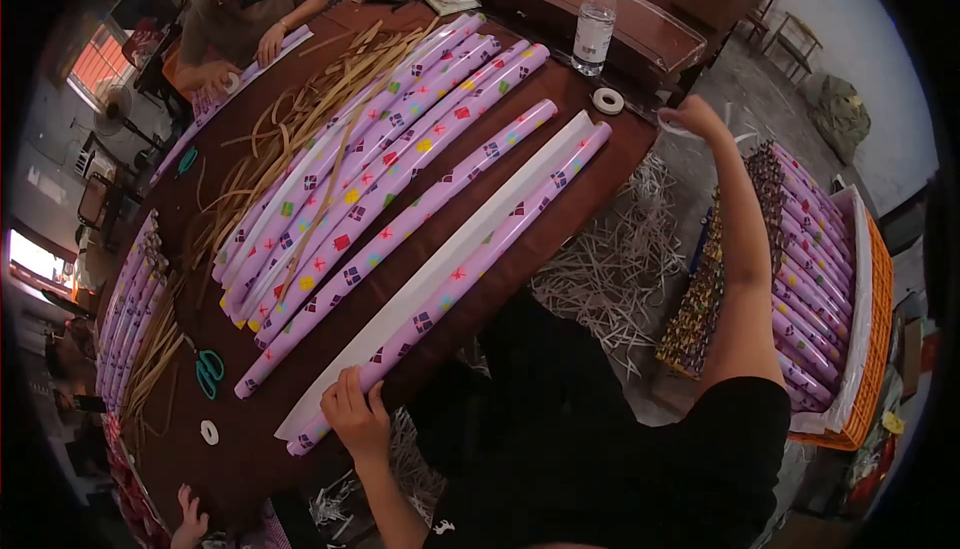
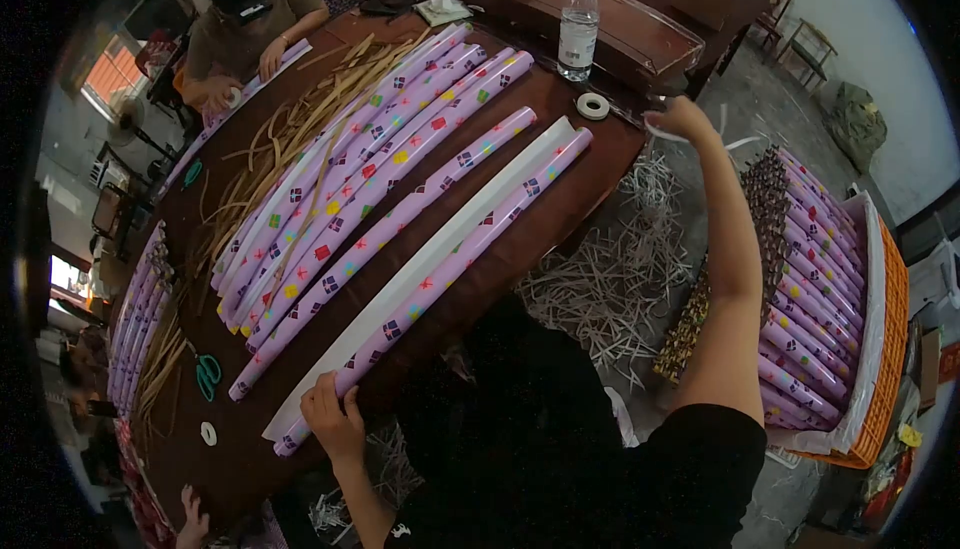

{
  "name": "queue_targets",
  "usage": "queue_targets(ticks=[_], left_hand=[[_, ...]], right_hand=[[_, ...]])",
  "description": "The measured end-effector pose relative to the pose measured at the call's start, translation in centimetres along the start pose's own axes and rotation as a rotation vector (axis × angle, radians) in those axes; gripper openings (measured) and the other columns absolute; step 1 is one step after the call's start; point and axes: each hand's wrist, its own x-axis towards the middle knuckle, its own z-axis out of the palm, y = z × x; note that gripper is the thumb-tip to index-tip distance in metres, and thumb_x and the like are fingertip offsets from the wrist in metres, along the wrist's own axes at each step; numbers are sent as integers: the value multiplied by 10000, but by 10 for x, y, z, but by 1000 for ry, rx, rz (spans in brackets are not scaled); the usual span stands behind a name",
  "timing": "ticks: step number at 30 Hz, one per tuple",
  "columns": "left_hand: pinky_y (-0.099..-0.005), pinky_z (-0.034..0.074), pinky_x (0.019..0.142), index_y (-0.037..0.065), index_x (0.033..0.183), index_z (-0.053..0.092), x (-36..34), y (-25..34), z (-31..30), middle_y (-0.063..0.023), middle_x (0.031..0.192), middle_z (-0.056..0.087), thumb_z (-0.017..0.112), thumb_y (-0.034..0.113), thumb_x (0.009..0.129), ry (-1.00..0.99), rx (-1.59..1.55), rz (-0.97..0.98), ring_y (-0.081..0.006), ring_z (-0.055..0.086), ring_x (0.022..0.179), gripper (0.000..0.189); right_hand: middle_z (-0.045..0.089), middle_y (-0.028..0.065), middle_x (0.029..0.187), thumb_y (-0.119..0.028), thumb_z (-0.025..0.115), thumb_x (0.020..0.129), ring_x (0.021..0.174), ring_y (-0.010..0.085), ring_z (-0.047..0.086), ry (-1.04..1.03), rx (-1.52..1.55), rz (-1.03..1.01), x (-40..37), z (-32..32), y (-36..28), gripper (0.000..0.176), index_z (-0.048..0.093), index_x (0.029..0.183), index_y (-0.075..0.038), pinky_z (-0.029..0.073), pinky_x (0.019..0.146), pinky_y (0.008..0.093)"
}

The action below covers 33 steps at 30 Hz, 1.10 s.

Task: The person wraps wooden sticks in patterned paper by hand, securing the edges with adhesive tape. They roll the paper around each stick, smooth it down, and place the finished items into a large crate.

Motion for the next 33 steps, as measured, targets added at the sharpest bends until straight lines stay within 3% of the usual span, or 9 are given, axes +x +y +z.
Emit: queue_targets(ticks=[2, 4, 5, 7, 9, 22, 26, 31, 33], left_hand=[[-420, 439, 862, 9, 1160, 591, 0, 0, 1, -113, 1162, 619, 724, 160, 822, -1, 0, 5, -312, 531, 961, 393], [-416, 437, 842, 7, 1178, 577, 1, 1, -1, -140, 1157, 614, 704, 106, 852, -5, -10, 13, -329, 519, 963, 363], [-416, 437, 842, 7, 1178, 577, 1, 2, 0, -140, 1157, 614, 704, 106, 852, -7, -14, 17, -329, 519, 963, 363], [-419, 436, 845, 8, 1178, 579, 2, 2, 0, -142, 1154, 617, 696, 110, 861, -6, 2, 23, -330, 523, 963, 353], [-421, 435, 848, 7, 1179, 580, 1, 0, 1, -144, 1155, 617, 690, 113, 867, -9, 1, 29, -332, 525, 965, 347], [-432, 433, 863, 4, 1186, 580, 0, -1, 1, -145, 1166, 621, 670, 115, 884, -18, -1, 23, -338, 528, 978, 334], [-430, 432, 864, -1, 1178, 584, 1, 0, 1, -147, 1163, 622, 664, 112, 888, -5, -6, 32, -338, 528, 978, 322], [-420, 432, 871, 8, 1172, 590, 1, 0, 2, -121, 1157, 620, 710, 161, 835, 5, 17, 20, -323, 533, 972, 389], [-420, 432, 870, 8, 1174, 590, 2, 1, 1, -120, 1157, 620, 709, 164, 837, 7, 14, 21, -323, 533, 972, 390]], right_hand=[[676, 242, 1014, -422, 746, 779, 1007, 352, 648, -14, -186, -9, -24, 2, -35, 503, 679, 1010, 20, 512, 828, 452], [676, 247, 1004, -397, 741, 790, 997, 376, 642, 167, 28, -167, -19, 15, -51, 476, 677, 984, 33, 512, 837, 450], [707, 197, 944, -293, 732, 814, 889, 333, 680, 343, 305, -360, -11, 35, -54, 369, 697, 979, 34, 531, 797, 414], [721, 143, 905, -194, 723, 818, 821, 236, 683, -92, 807, -345, -4, 55, -76, 298, 710, 1011, 33, 534, 761, 355], [722, 107, 918, -127, 714, 814, 830, 164, 661, -190, 687, -428, -1, 63, -93, 291, 707, 1058, 31, 524, 755, 302], [716, 107, 867, -67, 660, 792, 752, 161, 667, 3, 790, -332, -2, 85, -113, 222, 738, 981, 22, 537, 698, 296], [714, 117, 880, -86, 614, 814, 772, 165, 667, -50, 805, -232, -9, 81, -115, 242, 736, 989, 28, 532, 716, 286], [712, 106, 912, -110, 580, 840, 811, 152, 655, -225, 1265, -258, 0, 91, -103, 266, 734, 1007, 30, 512, 745, 272], [713, 101, 911, -111, 598, 837, 806, 147, 654, -164, 1112, -250, -4, 86, -107, 255, 733, 998, 32, 512, 746, 273]])
